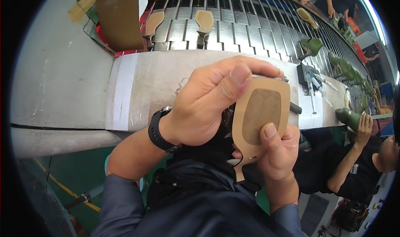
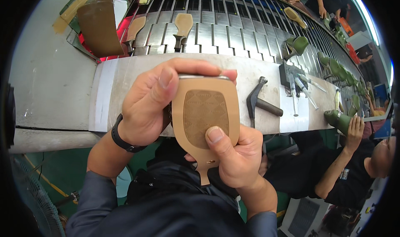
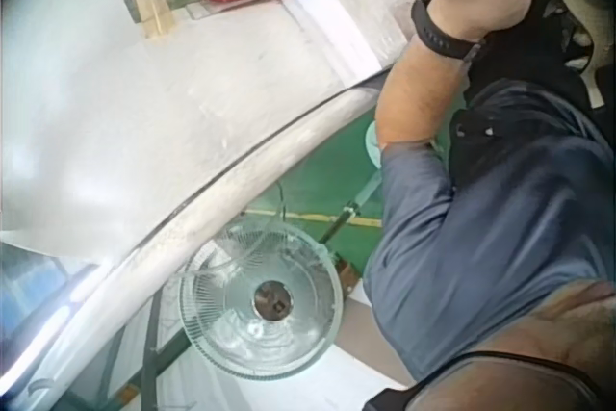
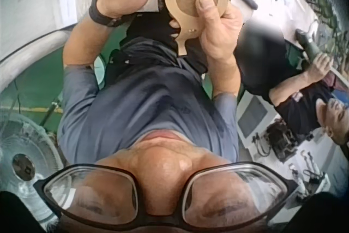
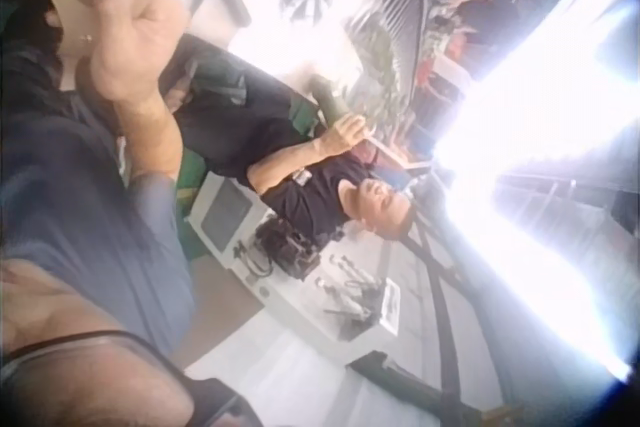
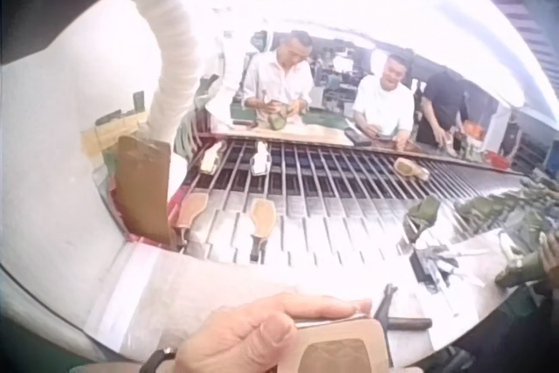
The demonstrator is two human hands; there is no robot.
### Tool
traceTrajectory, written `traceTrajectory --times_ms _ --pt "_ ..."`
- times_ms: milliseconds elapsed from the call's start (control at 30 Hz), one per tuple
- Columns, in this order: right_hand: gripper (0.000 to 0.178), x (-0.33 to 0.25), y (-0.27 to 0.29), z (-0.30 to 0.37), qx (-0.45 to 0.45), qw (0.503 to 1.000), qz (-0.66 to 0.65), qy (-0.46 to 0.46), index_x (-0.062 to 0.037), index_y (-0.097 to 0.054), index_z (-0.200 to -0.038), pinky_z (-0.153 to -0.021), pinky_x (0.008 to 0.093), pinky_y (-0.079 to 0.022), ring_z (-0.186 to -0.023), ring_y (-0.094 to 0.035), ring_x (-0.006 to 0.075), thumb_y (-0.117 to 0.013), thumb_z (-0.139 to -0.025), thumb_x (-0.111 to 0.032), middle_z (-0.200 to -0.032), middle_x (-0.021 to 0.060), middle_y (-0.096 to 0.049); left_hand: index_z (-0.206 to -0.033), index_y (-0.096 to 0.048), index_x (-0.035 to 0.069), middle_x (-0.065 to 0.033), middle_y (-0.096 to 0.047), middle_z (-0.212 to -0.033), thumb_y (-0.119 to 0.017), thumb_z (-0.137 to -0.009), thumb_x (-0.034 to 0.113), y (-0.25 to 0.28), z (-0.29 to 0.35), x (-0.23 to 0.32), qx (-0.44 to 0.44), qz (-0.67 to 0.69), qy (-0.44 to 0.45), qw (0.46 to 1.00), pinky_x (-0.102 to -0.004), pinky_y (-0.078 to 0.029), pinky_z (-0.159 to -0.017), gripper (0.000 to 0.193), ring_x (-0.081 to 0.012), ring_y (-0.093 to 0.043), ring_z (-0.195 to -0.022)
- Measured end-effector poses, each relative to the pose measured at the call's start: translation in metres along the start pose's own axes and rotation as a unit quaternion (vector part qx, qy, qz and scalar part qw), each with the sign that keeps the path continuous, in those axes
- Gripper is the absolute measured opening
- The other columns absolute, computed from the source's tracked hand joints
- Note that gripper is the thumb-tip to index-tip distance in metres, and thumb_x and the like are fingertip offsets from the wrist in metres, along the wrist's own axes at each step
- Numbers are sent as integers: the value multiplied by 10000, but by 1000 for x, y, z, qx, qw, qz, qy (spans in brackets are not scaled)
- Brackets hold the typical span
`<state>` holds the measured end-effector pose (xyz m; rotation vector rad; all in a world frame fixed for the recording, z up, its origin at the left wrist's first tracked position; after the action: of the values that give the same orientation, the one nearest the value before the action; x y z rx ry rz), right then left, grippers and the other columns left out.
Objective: The person assembles high-heeled shoes by taking shoe uppers on lasts and soles from a conveyor line, pressing the soles onto the shoe uppers by hand, and tapping the edges and heels with a hammer.
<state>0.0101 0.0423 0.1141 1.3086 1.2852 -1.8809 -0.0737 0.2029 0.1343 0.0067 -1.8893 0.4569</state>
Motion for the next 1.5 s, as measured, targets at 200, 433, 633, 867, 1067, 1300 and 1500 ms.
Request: traceTrajectory --times_ms 200,433,633,867,1067,1300,1500 --pt "401 -10 11 -26 6 1000 8 15 115 -660 -1183 -653 322 -672 -748 -766 228 -570 -1116 -271 -970 198 -758 -1475 -496 -95 -206 -669 -1361 -370 -1164 434 15 -26 -11 -23 -16 -1 1000 -365 -534 -1089 626 -236 -656 -1276" --pt "401 -10 25 -38 16 999 15 27 104 -657 -1217 -646 317 -676 -762 -766 215 -550 -1124 -271 -982 195 -756 -1510 -462 -65 -151 -661 -1347 -442 -1157 381 17 -37 -21 -23 -6 -4 1000 -330 -529 -1067 569 -187 -653 -1237" --pt "439 -11 29 -37 7 999 31 16 113 -650 -1216 -620 309 -658 -765 -765 208 -508 -1137 -294 -986 187 -757 -1581 -343 -49 -202 -614 -1434 -545 -1108 434 17 -25 -18 -60 -90 -43 993 -376 -476 -1137 707 -240 -628 -1300" --pt "566 -8 0 7 2 986 166 25 87 -730 -1014 -627 290 -597 -704 -753 181 -453 -1145 -389 -793 126 -777 -1445 -516 -118 -364 -534 -1498 -464 -1051 679 4 16 -1 5 -159 -58 986 -446 -488 -1126 890 -364 -621 -1328" --pt "286 7 -14 16 -66 941 269 195 26 -721 -910 -505 340 -488 -531 -638 220 -654 -1061 -207 -664 96 -666 -1245 -625 -55 -362 -701 -1232 -541 -1099 386 -4 59 20 74 -182 -84 977 -562 -439 -1174 472 -407 -702 -1209" --pt "228 7 -32 16 -99 928 316 173 5 -694 -870 -482 356 -463 -490 -585 261 -709 -1022 -166 -615 89 -582 -1128 -623 -12 -352 -728 -1168 -615 -1038 210 -9 70 38 172 -139 -7 975 -585 -426 -1179 240 -385 -739 -1133" --pt "180 16 -47 13 -118 921 323 181 -15 -694 -863 -476 383 -477 -500 -600 279 -760 -969 -146 -625 96 -591 -1017 -559 56 -218 -779 -1046 -755 -954 135 -5 70 56 159 -238 13 958 -566 -467 -1142 221 -316 -771 -1051"
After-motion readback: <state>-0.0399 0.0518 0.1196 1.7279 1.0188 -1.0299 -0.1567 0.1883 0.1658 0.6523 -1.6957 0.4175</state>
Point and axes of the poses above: each hand's wrist, its own z-axis away from the middle knuckle, its own y-axis out of the back of the hand, x = y × z, the point moved 3 cm from there along -z, towards the middle knuckle
